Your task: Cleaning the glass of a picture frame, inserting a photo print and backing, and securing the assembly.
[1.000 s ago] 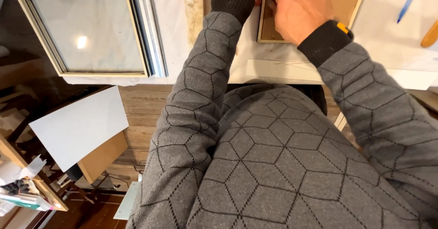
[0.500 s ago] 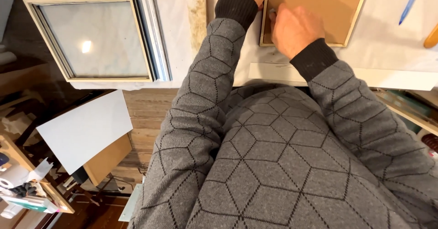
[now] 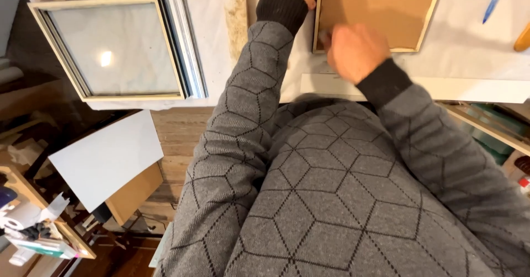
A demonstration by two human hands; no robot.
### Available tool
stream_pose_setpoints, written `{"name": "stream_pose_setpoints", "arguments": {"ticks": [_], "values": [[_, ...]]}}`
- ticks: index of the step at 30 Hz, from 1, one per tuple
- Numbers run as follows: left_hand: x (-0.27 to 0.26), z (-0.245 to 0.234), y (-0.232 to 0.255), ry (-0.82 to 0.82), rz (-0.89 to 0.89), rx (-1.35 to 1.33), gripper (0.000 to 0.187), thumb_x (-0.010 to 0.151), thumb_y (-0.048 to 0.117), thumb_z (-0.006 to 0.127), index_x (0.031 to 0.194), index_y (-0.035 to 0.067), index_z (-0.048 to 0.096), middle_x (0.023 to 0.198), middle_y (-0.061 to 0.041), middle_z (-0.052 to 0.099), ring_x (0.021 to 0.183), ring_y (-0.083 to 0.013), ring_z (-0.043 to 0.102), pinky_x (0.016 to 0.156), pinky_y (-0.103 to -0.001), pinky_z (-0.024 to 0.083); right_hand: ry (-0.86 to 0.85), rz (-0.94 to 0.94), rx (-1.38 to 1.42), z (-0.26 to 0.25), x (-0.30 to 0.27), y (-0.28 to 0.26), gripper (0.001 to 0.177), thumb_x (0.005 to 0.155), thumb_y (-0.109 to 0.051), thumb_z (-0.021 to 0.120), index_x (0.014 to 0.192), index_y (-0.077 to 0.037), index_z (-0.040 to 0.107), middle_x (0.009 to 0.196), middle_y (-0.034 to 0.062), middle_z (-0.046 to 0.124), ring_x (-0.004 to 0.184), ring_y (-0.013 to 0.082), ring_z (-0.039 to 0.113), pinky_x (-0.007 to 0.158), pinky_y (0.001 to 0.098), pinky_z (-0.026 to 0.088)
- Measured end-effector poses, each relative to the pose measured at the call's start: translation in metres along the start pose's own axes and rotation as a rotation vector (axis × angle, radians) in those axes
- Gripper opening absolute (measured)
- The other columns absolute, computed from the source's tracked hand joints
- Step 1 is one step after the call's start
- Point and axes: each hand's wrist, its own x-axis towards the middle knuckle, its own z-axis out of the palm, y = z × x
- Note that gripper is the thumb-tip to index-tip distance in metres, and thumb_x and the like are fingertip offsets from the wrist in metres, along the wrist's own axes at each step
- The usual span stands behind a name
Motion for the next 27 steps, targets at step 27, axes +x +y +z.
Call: {"name": "stream_pose_setpoints", "arguments": {"ticks": [27], "values": [[-0.053,-0.123,0.109,-0.064,-0.34,-0.31,0.023,0.088,0.004,0.075,0.106,0.004,0.061,0.105,-0.012,0.059,0.089,-0.0388,0.065,0.075,-0.046,0.055,0.533,0.075,-0.029,-0.015,-0.113,0.252,0.01,0.101,-0.006,0.069,0.095,0.001,0.066,0.089,0.0169,0.064,0.082,0.0361,0.063,0.078,0.0459,0.049]]}}
